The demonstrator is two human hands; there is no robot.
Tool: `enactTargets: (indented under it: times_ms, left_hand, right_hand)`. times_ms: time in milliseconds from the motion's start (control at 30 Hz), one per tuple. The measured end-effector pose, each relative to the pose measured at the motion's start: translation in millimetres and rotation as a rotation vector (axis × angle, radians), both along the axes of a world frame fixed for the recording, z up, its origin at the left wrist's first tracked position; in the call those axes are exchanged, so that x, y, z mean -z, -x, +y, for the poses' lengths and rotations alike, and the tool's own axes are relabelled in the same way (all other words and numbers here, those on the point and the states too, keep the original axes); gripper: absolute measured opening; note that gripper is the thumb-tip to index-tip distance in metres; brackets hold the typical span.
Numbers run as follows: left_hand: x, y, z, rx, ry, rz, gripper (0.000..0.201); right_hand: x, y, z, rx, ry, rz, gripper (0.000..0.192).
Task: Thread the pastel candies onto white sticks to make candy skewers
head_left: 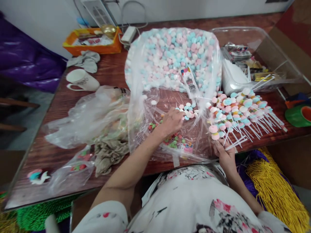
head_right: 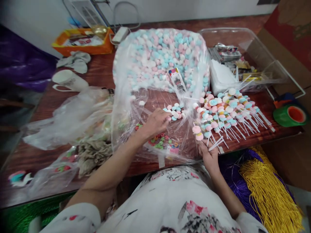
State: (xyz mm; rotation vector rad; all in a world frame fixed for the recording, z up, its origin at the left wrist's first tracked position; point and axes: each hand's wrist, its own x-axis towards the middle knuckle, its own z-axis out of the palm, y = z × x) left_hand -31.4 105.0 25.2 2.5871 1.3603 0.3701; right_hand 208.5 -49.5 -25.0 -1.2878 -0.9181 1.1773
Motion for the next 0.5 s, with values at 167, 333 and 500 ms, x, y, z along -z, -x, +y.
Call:
enactTargets:
  times_ms: [167,333,500]
  left_hand:
    - [-0.5,-2,-33,-0.002,-0.042,-0.192,0.027]
    - [9.2,-16,-75,0.035,-0.073,-0.195,0.025]
    - [-14.3,32,-80,-0.117,-0.278,-0.271,0.021]
  right_hand:
    - [-3.9,4,-2,0.010,-0.039,-0.105,0.023]
    - [-10.9,13,-7,0.038,-0.045,-0.111,0.022]
    - [-3.8,19,-9,0.101,0.068,-0.112,0.027]
